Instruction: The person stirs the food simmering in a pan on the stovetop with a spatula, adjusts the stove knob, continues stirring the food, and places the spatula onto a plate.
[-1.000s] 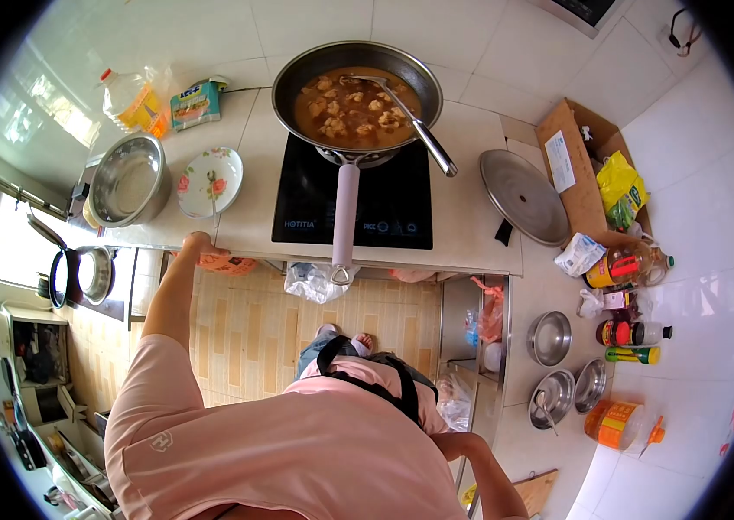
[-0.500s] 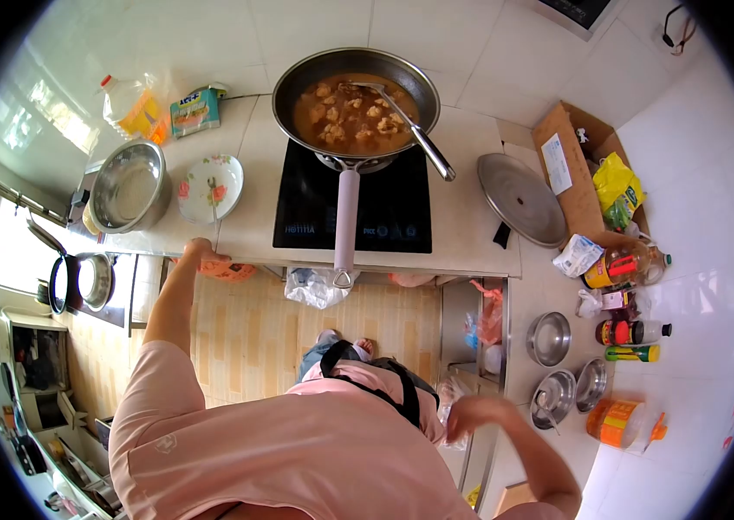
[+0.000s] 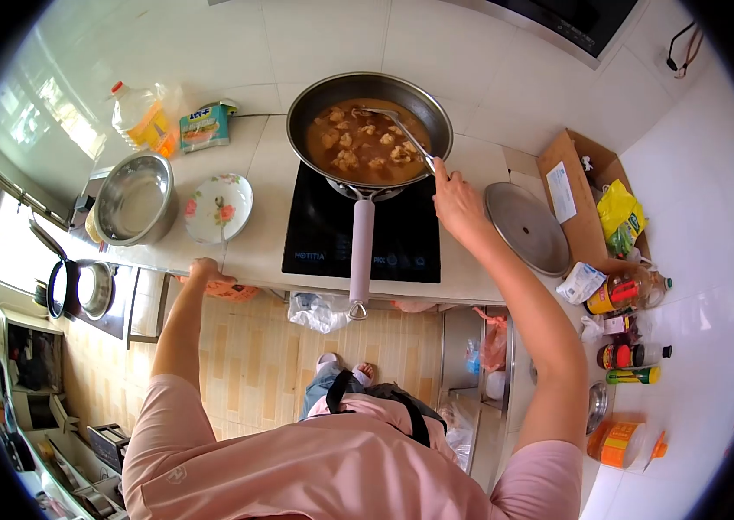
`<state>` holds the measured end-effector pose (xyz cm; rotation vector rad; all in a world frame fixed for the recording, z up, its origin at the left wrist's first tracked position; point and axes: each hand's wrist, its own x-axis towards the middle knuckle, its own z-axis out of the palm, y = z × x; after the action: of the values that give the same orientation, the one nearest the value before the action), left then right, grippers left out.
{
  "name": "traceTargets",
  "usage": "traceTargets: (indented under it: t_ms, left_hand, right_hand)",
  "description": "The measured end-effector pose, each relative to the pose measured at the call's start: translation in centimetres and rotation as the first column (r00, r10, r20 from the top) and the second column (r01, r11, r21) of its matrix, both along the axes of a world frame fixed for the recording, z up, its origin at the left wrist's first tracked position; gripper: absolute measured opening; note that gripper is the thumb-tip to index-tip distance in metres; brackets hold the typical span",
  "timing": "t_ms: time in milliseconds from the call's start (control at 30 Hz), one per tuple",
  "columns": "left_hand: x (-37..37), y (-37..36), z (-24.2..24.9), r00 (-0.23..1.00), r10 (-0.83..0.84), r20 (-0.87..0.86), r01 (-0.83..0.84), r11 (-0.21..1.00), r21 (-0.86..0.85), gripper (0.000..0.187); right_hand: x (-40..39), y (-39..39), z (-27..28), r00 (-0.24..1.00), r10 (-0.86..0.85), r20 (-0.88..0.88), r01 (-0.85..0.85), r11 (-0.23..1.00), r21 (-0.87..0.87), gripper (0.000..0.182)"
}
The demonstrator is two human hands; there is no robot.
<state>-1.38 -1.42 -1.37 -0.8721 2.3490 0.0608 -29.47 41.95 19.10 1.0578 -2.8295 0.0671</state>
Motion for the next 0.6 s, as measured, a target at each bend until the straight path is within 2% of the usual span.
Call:
traceTargets:
  t_ms: [100, 200, 233, 367, 467, 600]
  left_hand:
    - [0.2, -0.2, -0.4, 1.0, 0.014, -0.002, -0.014, 1.0, 0.005, 0.094]
    - [0.6, -0.2, -0.9, 0.998, -0.005, -0.065, 0.003, 0.999, -0.039, 0.094]
    - [0.6, -0.3, -0.9, 0.999, 0.013, -0.038, -0.014, 1.0, -0.023, 0.094]
    - [-0.1, 0.0, -0.1, 0.999, 0.038, 0.022, -0.039, 0.999, 0.014, 0.094]
    - [0.4, -0.3, -1.2, 0.999, 0.007, -0.039, -0.009, 0.999, -0.038, 0.088]
    - [0.6, -0.5, -1.4, 0.997, -0.027, -0.074, 0.022, 0.998, -0.061, 0.085]
  right_hand:
    - [-1.6, 0.0, -0.2, 0.995, 0.001, -0.104, -0.005, 0.999, -0.033, 0.046]
    - [-1.6, -0.2, 2.4, 0.983, 0.055, -0.176, -0.068, 0.995, -0.071, 0.042]
    - [-1.3, -0.6, 3.1, 0.974, 0.078, -0.215, -0.096, 0.993, -0.072, 0.039]
    - [-1.9, -2.9, 2.7, 0.875, 0.207, -0.438, -0.192, 0.978, 0.078, 0.043]
    - [-2.0, -3.8, 3.0, 0.808, 0.293, -0.511, -0.223, 0.955, 0.195, 0.045]
    - [-2.9, -3.0, 3.0, 0.796, 0.299, -0.527, -0.208, 0.952, 0.225, 0.046]
